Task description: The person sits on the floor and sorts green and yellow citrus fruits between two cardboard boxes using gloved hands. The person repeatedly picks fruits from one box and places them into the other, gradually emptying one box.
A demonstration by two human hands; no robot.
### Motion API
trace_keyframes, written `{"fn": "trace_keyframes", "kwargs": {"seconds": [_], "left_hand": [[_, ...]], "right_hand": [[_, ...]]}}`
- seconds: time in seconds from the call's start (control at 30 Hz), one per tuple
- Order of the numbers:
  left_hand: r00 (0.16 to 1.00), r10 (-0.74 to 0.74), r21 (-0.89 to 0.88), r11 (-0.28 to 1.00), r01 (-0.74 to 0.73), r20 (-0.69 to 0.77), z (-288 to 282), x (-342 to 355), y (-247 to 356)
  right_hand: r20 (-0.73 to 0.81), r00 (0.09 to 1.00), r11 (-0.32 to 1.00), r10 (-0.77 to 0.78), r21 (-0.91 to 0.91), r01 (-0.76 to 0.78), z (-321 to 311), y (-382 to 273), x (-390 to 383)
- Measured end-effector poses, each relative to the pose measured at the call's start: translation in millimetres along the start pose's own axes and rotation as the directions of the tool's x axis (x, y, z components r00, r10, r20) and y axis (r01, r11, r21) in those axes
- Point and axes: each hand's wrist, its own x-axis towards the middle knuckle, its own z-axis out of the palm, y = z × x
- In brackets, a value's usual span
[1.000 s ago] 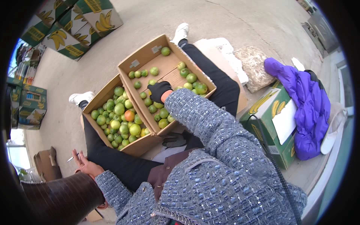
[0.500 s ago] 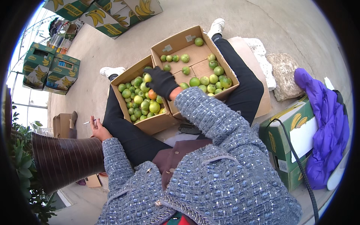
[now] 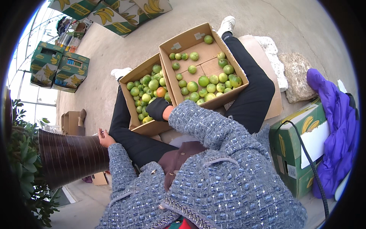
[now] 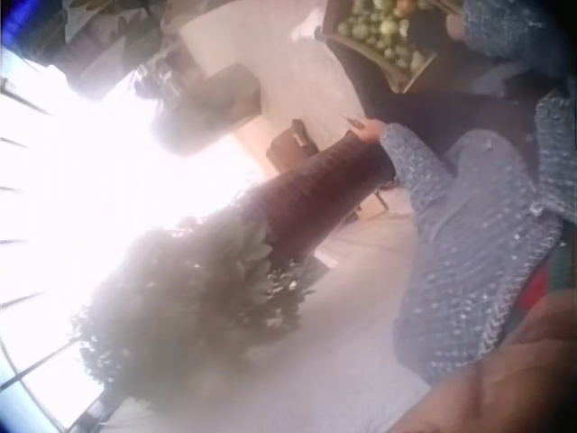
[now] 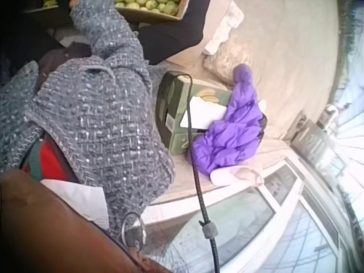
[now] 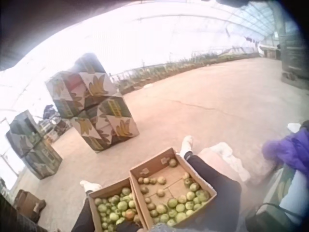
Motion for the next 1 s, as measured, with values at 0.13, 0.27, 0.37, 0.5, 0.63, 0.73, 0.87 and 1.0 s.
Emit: {"fn": "trace_keyframes", "kwargs": {"seconds": [0.13,0.27,0.37,0.5,0.63,0.73,0.87,1.0], "left_hand": [[0.999,0.019,-0.089,0.996,-0.021,-0.027,4.7,4.1,-47.5],[0.998,-0.061,-0.109,0.992,0.064,0.03,8.0,-6.3,-29.0],[0.996,-0.083,-0.126,0.988,0.087,0.04,7.7,-10.2,-40.8],[0.998,-0.062,-0.178,0.982,0.063,0.013,7.2,-10.3,-67.0],[0.996,-0.079,-0.244,0.966,0.084,0.028,8.1,-13.4,-57.9],[0.994,-0.1,-0.278,0.955,0.107,0.039,11.0,-11.7,-57.9],[0.996,-0.005,-0.183,0.983,0.021,0.087,17.0,-9.1,-69.1],[0.996,-0.006,-0.155,0.988,0.02,0.092,10.7,-5.3,-74.3]], "right_hand": [[0.163,0.987,0.98,0.001,0.195,-0.033,0.1,-30.4,16.3],[0.285,0.958,0.975,-0.036,0.219,-0.028,13.1,-50.2,45.2],[0.253,0.967,0.957,-0.039,0.286,-0.037,24.0,-63.3,46.1],[0.278,0.96,0.961,-0.019,0.271,-0.06,32.2,-79.7,44.6],[0.502,0.865,0.967,0.003,0.22,-0.131,34.5,-83.7,58.3],[0.634,0.773,0.965,0.032,0.182,-0.189,22.5,-83.6,65.5],[0.571,0.82,0.959,0.042,0.206,-0.193,23.2,-79.6,57.7],[0.307,0.951,0.97,0.03,0.22,-0.102,4.1,-76.1,34.9]]}}
